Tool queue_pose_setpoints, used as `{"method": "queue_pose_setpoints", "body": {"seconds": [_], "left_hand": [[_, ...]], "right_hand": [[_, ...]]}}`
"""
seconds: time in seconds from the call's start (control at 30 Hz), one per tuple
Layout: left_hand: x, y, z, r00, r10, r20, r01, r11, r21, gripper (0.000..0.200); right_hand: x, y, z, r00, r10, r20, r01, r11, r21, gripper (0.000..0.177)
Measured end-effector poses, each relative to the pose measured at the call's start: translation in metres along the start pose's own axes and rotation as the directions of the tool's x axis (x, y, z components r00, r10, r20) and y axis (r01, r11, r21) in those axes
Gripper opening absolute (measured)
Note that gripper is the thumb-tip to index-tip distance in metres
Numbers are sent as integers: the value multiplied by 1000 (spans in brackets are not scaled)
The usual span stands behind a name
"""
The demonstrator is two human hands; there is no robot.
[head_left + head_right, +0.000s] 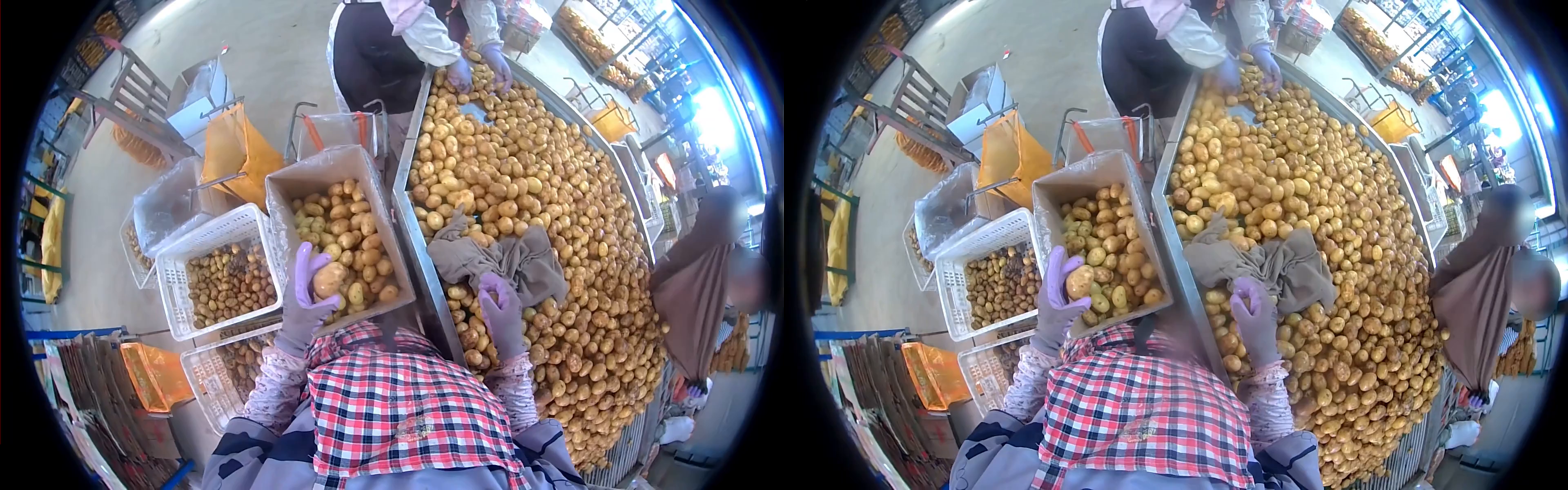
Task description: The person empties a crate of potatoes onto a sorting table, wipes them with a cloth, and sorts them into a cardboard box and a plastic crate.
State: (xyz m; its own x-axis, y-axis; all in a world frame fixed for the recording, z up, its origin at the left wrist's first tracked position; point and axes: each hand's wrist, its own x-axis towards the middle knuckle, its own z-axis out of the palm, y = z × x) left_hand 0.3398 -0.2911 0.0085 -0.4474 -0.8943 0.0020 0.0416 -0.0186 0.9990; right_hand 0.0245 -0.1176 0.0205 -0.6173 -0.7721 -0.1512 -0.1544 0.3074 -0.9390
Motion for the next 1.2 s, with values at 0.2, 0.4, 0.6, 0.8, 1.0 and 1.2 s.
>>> {"method": "queue_pose_setpoints", "body": {"seconds": [0.2,0.4,0.6,0.8,1.0,1.2], "left_hand": [[-2,10,7,950,-312,24,312,939,-141,53],[17,4,47,954,-250,166,273,952,-136,46],[32,-17,103,666,-257,700,746,251,-617,60],[35,-2,103,678,-343,651,697,18,-717,66],[24,-10,59,786,-364,500,601,258,-757,48],[-5,-56,-74,950,-311,-22,-10,38,-999,62]], "right_hand": [[-5,-7,3,982,152,109,-166,976,138,30],[-4,-22,22,974,-112,196,103,993,56,32],[17,-42,30,960,-17,281,-82,938,338,51],[62,25,-11,962,-262,73,208,531,-821,78],[54,41,-17,994,-104,39,101,710,-697,62],[61,65,-26,973,-231,3,183,764,-619,33]]}}
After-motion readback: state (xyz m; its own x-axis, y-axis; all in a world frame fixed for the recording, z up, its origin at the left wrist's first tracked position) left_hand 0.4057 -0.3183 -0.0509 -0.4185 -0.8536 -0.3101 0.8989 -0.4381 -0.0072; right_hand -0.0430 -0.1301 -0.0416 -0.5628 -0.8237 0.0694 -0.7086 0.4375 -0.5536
